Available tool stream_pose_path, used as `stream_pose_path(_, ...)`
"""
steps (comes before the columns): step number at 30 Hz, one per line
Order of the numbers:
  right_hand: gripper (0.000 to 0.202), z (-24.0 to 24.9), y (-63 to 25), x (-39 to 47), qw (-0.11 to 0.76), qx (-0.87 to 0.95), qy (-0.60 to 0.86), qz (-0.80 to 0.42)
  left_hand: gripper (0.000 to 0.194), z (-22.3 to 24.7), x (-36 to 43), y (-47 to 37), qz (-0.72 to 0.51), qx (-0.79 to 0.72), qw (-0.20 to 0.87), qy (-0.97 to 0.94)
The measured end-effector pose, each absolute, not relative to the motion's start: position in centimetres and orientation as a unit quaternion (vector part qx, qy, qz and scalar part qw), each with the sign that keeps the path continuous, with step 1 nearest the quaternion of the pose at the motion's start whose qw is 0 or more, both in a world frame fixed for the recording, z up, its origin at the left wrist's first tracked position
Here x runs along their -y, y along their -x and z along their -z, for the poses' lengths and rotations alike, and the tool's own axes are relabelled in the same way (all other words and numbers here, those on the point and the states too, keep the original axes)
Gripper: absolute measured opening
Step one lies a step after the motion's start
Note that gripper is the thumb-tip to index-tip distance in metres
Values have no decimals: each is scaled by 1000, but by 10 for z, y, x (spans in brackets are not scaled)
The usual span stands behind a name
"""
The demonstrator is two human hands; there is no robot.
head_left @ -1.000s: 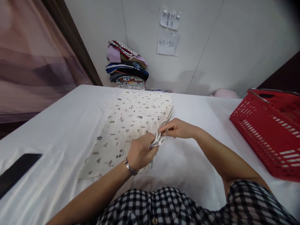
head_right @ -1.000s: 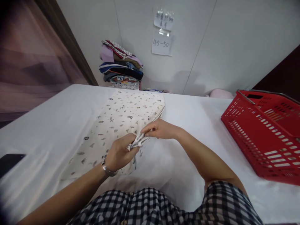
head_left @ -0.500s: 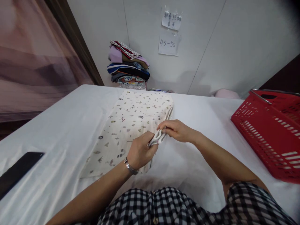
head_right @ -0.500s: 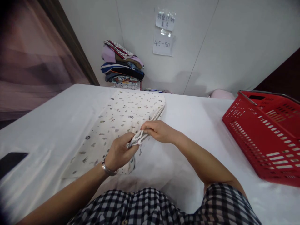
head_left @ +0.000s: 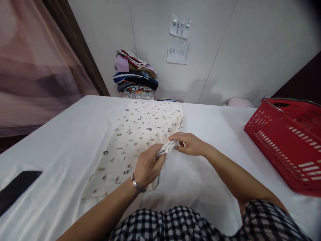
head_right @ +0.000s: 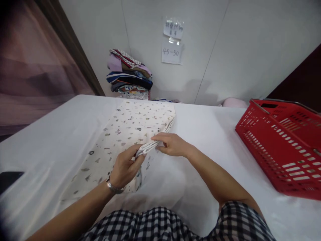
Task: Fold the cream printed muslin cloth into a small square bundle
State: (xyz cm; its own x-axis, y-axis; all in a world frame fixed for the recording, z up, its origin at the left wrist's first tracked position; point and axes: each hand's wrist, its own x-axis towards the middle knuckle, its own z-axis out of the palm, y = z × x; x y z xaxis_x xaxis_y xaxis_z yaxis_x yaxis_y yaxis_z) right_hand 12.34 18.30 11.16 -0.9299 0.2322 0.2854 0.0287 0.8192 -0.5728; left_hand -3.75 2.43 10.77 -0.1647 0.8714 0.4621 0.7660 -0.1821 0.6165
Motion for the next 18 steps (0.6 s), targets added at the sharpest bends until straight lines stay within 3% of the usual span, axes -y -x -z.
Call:
stream_pose_path(10, 32, -55, -100, -262, 205, 935, 142, -253, 18, -120, -16, 43, -394, -602, 41, -694)
stream_pose_path(18, 21, -39, -75, -331, 208, 933, 186, -229, 26, -151, 5, 67, -418, -553, 30, -720)
